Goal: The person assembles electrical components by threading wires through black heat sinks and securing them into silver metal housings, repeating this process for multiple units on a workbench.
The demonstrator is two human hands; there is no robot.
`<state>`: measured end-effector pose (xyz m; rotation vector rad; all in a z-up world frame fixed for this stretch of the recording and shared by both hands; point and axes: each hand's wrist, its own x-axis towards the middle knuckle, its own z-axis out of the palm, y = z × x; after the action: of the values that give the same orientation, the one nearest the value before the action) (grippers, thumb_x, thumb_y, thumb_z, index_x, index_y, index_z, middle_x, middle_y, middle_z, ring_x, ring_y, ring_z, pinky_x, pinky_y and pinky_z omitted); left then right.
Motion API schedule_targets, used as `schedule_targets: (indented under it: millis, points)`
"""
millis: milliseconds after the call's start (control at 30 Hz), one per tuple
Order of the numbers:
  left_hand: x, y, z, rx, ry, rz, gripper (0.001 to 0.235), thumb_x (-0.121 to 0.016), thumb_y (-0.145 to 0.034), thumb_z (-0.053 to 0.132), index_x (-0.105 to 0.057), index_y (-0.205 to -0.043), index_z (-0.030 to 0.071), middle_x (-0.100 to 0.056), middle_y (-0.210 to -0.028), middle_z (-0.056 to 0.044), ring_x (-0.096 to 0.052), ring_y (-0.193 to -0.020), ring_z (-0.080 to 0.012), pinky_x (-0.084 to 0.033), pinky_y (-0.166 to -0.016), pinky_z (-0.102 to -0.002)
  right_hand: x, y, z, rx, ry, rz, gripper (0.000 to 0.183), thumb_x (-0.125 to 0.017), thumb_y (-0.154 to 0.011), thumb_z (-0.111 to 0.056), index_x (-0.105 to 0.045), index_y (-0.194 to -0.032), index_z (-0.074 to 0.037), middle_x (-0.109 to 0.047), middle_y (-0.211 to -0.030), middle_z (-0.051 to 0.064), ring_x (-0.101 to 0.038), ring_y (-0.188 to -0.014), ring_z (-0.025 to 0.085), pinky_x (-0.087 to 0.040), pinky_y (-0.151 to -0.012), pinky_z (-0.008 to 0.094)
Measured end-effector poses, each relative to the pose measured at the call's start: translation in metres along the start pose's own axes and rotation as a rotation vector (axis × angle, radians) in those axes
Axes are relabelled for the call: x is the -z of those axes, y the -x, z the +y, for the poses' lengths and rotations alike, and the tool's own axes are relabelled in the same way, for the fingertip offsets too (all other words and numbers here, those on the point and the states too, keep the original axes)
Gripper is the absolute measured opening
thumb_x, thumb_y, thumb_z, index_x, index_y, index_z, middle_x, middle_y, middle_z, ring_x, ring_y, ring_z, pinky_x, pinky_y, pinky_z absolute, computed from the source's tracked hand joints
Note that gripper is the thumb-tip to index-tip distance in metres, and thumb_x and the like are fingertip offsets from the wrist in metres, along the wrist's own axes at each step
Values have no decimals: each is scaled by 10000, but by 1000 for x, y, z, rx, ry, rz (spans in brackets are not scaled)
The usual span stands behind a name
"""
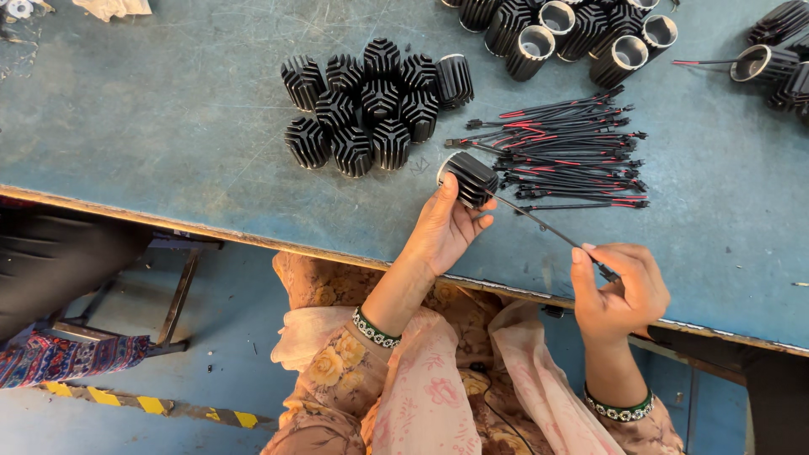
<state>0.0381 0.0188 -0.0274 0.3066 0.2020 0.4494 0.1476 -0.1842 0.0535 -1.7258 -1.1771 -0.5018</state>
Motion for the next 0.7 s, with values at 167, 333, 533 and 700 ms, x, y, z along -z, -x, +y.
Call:
schedule_targets:
  millis: [167, 333, 533, 700]
  points:
    - [2, -2, -1, -11, 12, 1, 489, -666, -991, 499, -608, -1220, 71, -703, -1116, -67, -696, -1016, -193, -585, -842, -348, -1, 3, 2, -7, -40, 6, 179, -851, -932, 15, -692, -1012, 2, -692, -921, 127, -659, -756, 212, -465, -642, 257]
    - [3, -4, -4, -31, -23, 32, 443, -698, -970, 453, -595, -1243, 119, -702, -1136, -57, -692, -1036, -192, -584, -849, -349, 0, 5, 6, 6, -67, 20, 190, -851, -952, 13, -676, -1023, 1, -702, -882, 127, -667, -782, 224, -492, -692, 268]
    - [1, -3, -3, -23, -37, 41, 473, -698, -963, 455, -569, -1276, 125, -697, -1164, -53, -689, -1049, -190, -580, -859, -350, 0, 5, 7, -11, -80, 34, 196, -857, -950, 2, -676, -1025, 6, -700, -886, 132, -664, -774, 218, -482, -678, 259]
    - [-1, -2, -2, -20, -45, 43, 491, -692, -961, 463, -560, -1291, 124, -692, -1174, -53, -686, -1053, -190, -580, -862, -351, 1, 6, 6, -17, -82, 31, 194, -857, -961, -9, -676, -1029, 4, -706, -896, 125, -662, -774, 203, -476, -673, 247]
